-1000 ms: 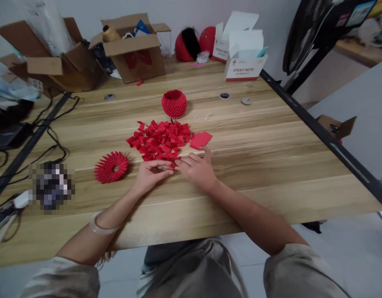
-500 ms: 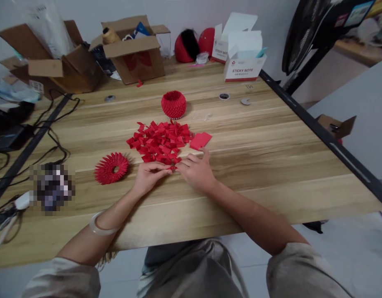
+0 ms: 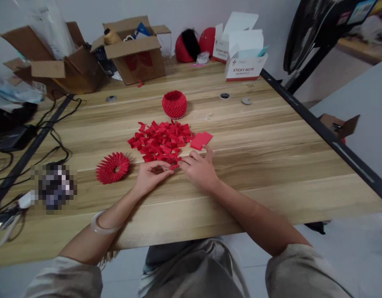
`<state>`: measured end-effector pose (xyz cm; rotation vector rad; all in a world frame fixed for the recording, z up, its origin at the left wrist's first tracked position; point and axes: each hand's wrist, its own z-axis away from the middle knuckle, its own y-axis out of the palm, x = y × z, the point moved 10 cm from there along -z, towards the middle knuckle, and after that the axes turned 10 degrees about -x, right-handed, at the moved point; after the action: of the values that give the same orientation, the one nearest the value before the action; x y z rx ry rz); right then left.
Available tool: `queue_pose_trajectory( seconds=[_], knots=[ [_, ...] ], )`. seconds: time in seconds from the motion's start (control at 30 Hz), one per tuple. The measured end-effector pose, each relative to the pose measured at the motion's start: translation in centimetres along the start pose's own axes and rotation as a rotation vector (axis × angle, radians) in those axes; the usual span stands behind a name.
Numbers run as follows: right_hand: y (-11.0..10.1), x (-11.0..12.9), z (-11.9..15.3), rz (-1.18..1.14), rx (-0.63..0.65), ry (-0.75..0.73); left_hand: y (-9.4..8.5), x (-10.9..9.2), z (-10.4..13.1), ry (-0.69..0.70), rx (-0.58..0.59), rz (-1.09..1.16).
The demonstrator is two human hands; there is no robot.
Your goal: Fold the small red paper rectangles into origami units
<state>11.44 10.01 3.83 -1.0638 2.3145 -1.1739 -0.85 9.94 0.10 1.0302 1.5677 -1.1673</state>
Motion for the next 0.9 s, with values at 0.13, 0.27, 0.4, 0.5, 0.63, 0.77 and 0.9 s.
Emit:
queue_pose_trajectory(
  seconds=[0.13, 0.27, 0.4, 0.5, 0.63, 0.77, 0.9],
  knots=[
    [0.2, -0.2, 0.0, 0.002, 0.017, 0.010, -0.1, 0.1, -0.1, 0.020, 0.002, -0.053],
    [0.2, -0.2, 0.1, 0.002, 0.025, 0.015, 0.0, -0.4, -0.1, 0.077, 0.017, -0.072],
    [0.3, 0.0, 0.1, -0.003, 0.035, 0.002, 0.4, -1.0, -0.1, 0.113, 0.061, -0.089],
    [0.4, 0.0, 0.1, -0.004, 0.058, 0.002, 0.5, -0.7, -0.2, 0.094, 0.081, -0.129],
    [0.6, 0.0, 0.0, -0.039, 0.084, -0.005, 0.4, -0.2, -0.3, 0.049, 0.089, -0.101],
    [0.8, -0.1, -0.1, -0.072, 0.115, 0.011, 0.5, -0.1, -0.4, 0.033, 0.097, -0.092],
    [1.3, -0.2, 0.0, -0.112, 0.164, 0.046, 0.2, 0.1, -0.4, 0.036, 0.061, -0.114]
  ],
)
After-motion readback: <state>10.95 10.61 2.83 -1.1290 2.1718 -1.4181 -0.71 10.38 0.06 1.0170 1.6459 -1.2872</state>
